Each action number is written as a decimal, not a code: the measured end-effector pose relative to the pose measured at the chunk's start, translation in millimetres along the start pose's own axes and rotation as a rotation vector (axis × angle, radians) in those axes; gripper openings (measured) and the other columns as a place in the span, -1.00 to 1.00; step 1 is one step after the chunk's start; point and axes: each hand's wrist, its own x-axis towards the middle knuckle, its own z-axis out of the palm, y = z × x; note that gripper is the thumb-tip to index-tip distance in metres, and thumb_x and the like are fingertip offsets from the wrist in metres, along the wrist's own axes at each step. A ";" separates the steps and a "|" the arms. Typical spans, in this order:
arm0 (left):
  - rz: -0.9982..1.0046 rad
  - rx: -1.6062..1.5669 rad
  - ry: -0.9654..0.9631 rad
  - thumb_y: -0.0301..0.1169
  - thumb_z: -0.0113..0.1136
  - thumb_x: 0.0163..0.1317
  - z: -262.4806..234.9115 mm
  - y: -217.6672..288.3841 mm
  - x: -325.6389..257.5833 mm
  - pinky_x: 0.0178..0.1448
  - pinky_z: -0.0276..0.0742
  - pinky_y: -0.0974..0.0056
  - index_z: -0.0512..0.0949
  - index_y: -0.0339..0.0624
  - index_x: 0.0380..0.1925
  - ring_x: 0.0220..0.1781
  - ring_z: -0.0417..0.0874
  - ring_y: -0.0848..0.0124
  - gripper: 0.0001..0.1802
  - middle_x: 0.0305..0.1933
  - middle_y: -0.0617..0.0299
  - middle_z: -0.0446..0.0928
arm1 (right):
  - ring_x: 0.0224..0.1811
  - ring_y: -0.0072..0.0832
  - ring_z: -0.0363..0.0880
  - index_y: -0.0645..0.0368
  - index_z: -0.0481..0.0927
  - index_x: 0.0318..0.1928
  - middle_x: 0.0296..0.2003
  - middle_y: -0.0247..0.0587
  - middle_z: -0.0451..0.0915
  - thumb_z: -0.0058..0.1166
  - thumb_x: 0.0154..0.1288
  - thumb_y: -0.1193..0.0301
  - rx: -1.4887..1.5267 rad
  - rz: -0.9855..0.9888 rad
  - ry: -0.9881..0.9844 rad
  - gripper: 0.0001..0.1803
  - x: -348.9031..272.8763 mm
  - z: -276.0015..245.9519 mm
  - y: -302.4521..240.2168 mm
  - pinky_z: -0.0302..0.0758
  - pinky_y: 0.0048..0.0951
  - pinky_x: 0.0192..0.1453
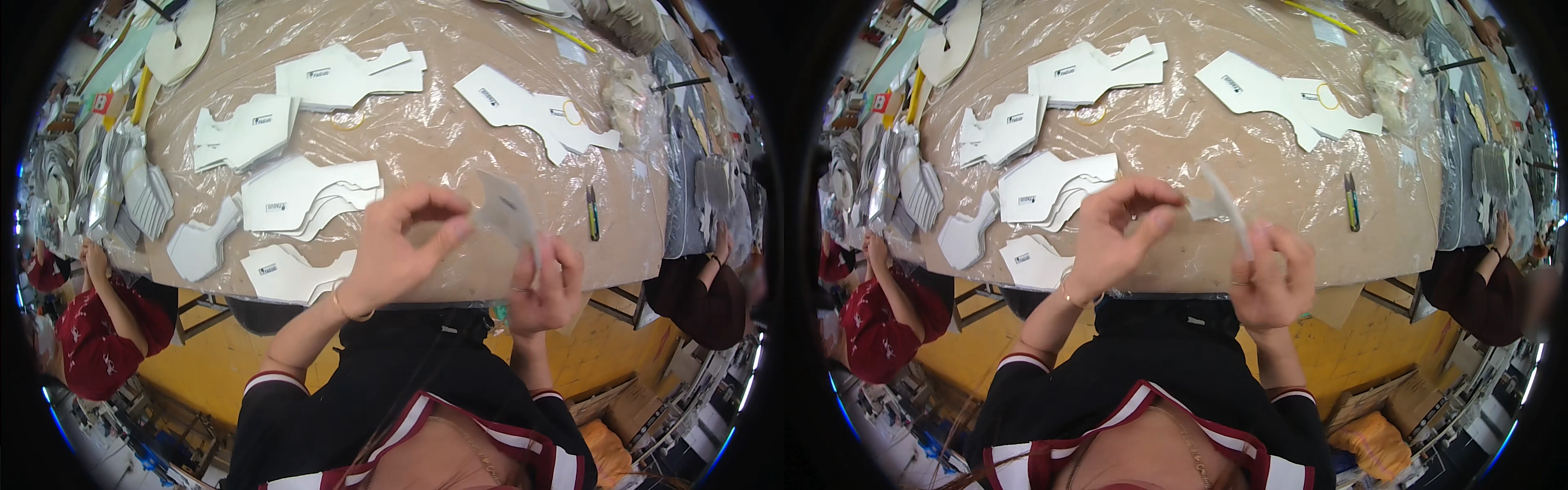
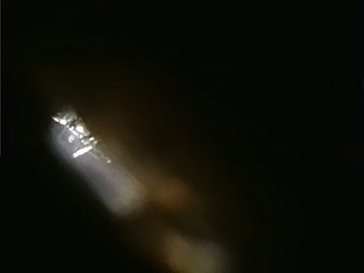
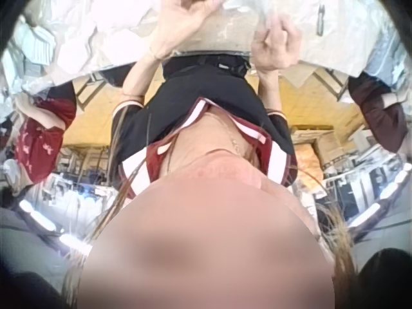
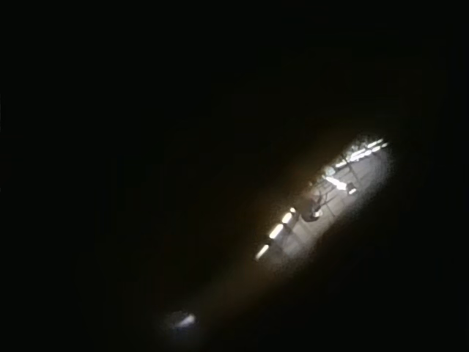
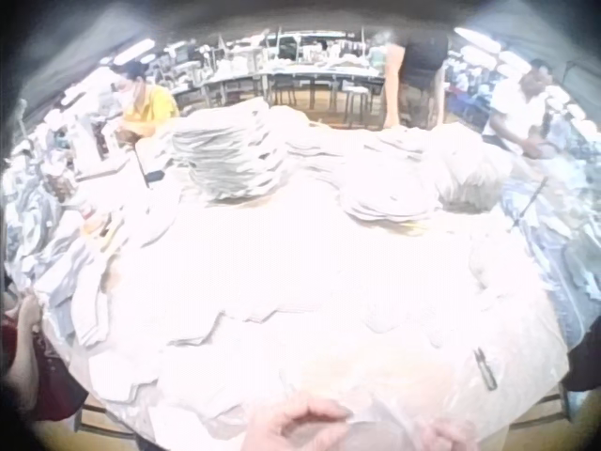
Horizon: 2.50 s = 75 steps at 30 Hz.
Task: The person repeatedly picks white mask blanks and clear plastic films from a table, aligns the film over each blank, smooths it down, and places the assembled unit into a growing stack. The process is repeated for multiple units.
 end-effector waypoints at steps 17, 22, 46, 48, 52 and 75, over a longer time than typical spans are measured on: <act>-0.156 -0.227 0.039 -0.52 0.23 0.32 -13.3 -16.6 -32.3 -0.04 0.60 0.41 0.64 -0.44 -0.15 -0.14 0.66 0.51 -0.82 -0.21 0.16 0.67 | -0.17 -0.19 0.67 0.32 0.63 -0.04 -0.13 -0.08 0.65 0.24 0.16 0.58 0.144 -0.146 -0.429 -0.69 13.5 10.7 -30.7 0.63 -0.29 -0.11; 0.065 -0.214 0.086 -0.61 0.24 0.28 5.3 -18.5 -33.7 -0.02 0.62 0.42 0.64 -0.47 -0.10 -0.06 0.65 0.47 -0.79 -0.06 0.06 0.63 | -0.13 -0.16 0.71 0.32 0.65 -0.08 -0.13 0.00 0.68 0.19 0.21 0.65 0.112 -0.063 -0.420 -0.76 22.4 9.7 -33.9 0.64 -0.32 -0.07; 0.198 -0.129 0.181 -0.68 0.20 0.28 18.4 -14.2 -16.7 0.03 0.58 0.41 0.63 -0.39 -0.07 -0.04 0.60 0.47 -0.77 0.01 0.09 0.54 | -0.27 -0.25 0.68 0.37 0.60 -0.06 -0.19 -0.04 0.62 0.18 0.14 0.59 -0.023 -0.208 -0.340 -0.69 28.7 30.9 -21.7 0.61 -0.38 -0.24; 0.172 -0.158 0.207 -0.68 0.19 0.28 19.1 -14.3 -17.8 0.02 0.59 0.41 0.63 -0.39 -0.07 -0.06 0.60 0.47 -0.78 0.01 0.09 0.54 | -0.27 -0.26 0.68 0.35 0.60 -0.06 -0.19 -0.07 0.62 0.19 0.12 0.59 -0.021 -0.205 -0.344 -0.68 27.9 32.3 -23.0 0.61 -0.38 -0.24; 0.196 -0.100 0.266 -0.65 0.19 0.30 18.9 -15.8 -18.0 0.02 0.60 0.41 0.63 -0.42 -0.10 -0.06 0.62 0.46 -0.81 0.00 0.09 0.54 | -0.27 -0.26 0.68 0.32 0.61 -0.06 -0.20 -0.10 0.63 0.20 0.10 0.60 0.032 -0.149 -0.355 -0.67 28.8 33.3 -23.9 0.61 -0.36 -0.24; 0.439 0.298 0.406 -0.63 0.22 0.22 23.7 -29.9 -2.9 -0.08 0.61 0.29 0.63 -0.35 -0.20 -0.14 0.69 0.22 -0.85 -0.14 0.01 0.60 | -0.29 -0.22 0.66 0.30 0.59 -0.08 -0.21 -0.05 0.62 0.18 0.16 0.60 -0.061 -0.089 -0.316 -0.73 26.2 47.1 -30.9 0.59 -0.33 -0.28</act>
